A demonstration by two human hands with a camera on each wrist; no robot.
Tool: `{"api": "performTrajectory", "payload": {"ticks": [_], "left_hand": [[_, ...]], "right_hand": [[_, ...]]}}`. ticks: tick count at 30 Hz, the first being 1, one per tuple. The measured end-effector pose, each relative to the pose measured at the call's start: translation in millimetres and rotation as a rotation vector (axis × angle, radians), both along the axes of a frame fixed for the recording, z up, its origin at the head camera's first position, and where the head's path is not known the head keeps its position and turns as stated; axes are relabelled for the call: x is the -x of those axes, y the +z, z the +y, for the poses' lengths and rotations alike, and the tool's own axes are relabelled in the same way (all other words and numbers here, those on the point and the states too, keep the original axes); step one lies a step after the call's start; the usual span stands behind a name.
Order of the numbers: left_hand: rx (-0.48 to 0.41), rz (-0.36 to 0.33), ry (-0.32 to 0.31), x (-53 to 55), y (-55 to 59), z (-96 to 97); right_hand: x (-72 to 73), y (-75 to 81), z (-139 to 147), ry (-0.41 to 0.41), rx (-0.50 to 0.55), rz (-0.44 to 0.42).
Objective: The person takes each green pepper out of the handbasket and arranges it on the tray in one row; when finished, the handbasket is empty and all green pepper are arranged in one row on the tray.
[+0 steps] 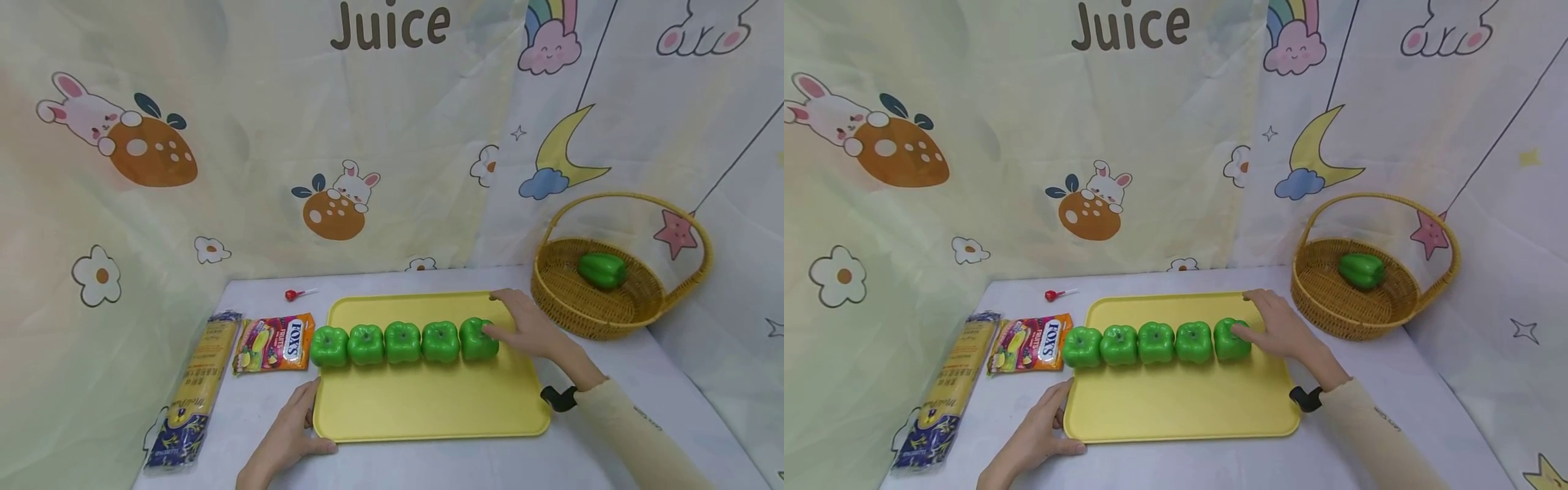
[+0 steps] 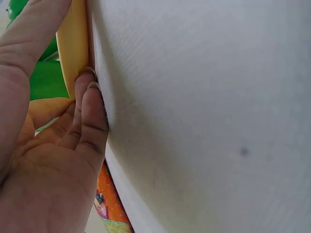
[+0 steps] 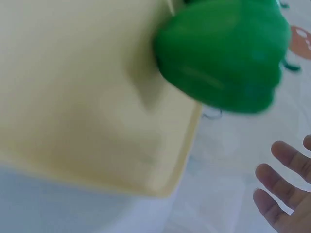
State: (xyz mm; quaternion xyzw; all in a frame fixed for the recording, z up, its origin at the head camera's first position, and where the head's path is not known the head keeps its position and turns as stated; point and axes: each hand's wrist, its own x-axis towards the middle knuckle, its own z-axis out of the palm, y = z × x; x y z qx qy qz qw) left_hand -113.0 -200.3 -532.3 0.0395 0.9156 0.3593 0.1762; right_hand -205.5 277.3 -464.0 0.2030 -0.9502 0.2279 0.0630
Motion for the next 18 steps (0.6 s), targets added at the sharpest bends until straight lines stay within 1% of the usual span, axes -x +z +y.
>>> {"api": "performTrajectory", "payload": {"ticks": [5, 9, 13, 18], "left_hand": [[0.010, 0.000, 0.003, 1.5, 0.6, 0.5], [0.002, -0.003, 0.009, 1.8, 1.1, 0.7], [0.000, -0.004, 0.008, 1.5, 1.1, 0.5], [0.003, -0.006, 0.009, 1.3, -0.2, 0.4]], "right_hand": [[8.8, 13.5, 17.9, -0.044, 0.005, 0.010], [16.4, 19.1, 35.2, -0.087, 0.031, -0.008], [25.5, 24.6, 56.1, -0.148, 0.048, -0.021], [34.3, 35.7, 81.1, -0.228, 0.043, -0.053]]}}
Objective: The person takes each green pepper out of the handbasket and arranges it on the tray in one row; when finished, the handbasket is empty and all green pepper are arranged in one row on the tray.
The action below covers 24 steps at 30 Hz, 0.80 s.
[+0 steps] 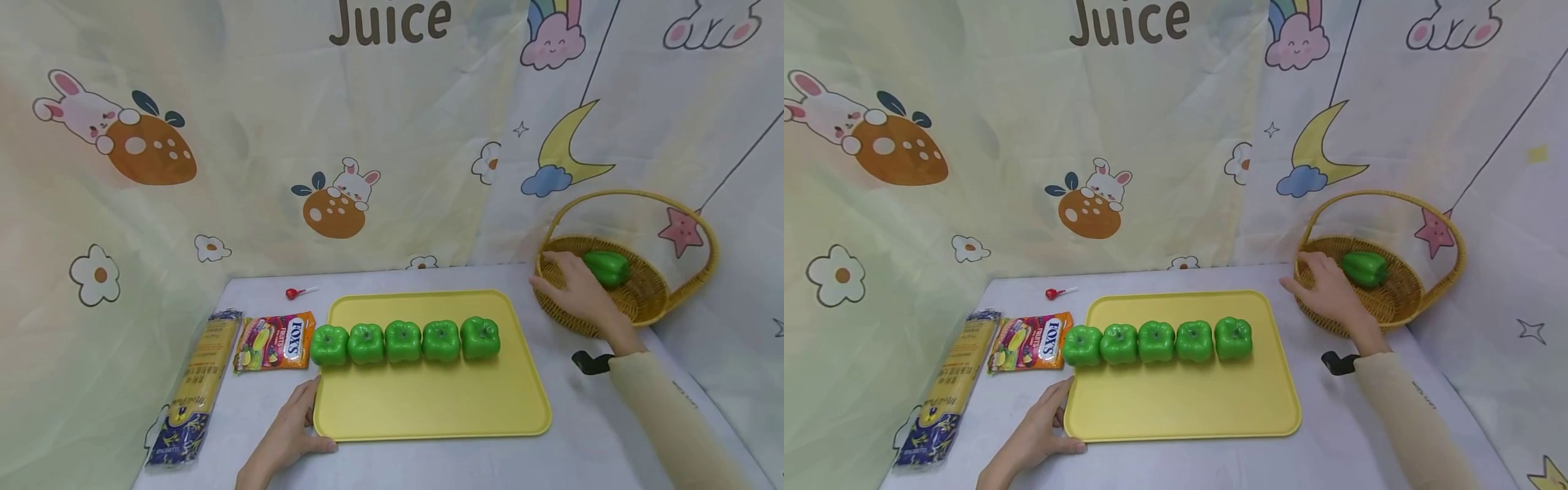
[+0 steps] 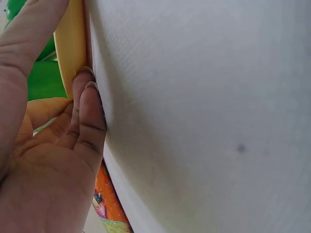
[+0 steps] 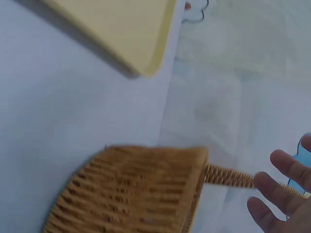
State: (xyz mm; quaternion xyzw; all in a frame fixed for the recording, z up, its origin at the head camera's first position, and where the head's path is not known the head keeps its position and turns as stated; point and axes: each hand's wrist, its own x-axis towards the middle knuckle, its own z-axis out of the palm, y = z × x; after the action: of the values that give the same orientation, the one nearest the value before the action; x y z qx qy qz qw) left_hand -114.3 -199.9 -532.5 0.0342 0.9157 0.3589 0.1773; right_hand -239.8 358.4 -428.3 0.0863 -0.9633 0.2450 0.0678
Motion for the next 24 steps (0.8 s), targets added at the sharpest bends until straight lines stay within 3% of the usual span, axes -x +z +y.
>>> {"api": "performTrajectory", "payload": {"ticks": [5, 18, 24], "left_hand": [[-0.003, 0.002, 0.000, 0.2, -0.6, -0.2], [-0.005, -0.012, 0.012, 1.9, 0.7, 0.4], [-0.017, -0.019, 0.008, 2.5, 1.1, -1.5]], "right_hand": [[8.5, 3.5, 21.6, -0.070, 0.011, -0.051], [41.3, -16.3, 88.2, -0.245, -0.035, -0.115], [49.2, -19.0, 109.9, -0.297, -0.009, -0.159]]}}
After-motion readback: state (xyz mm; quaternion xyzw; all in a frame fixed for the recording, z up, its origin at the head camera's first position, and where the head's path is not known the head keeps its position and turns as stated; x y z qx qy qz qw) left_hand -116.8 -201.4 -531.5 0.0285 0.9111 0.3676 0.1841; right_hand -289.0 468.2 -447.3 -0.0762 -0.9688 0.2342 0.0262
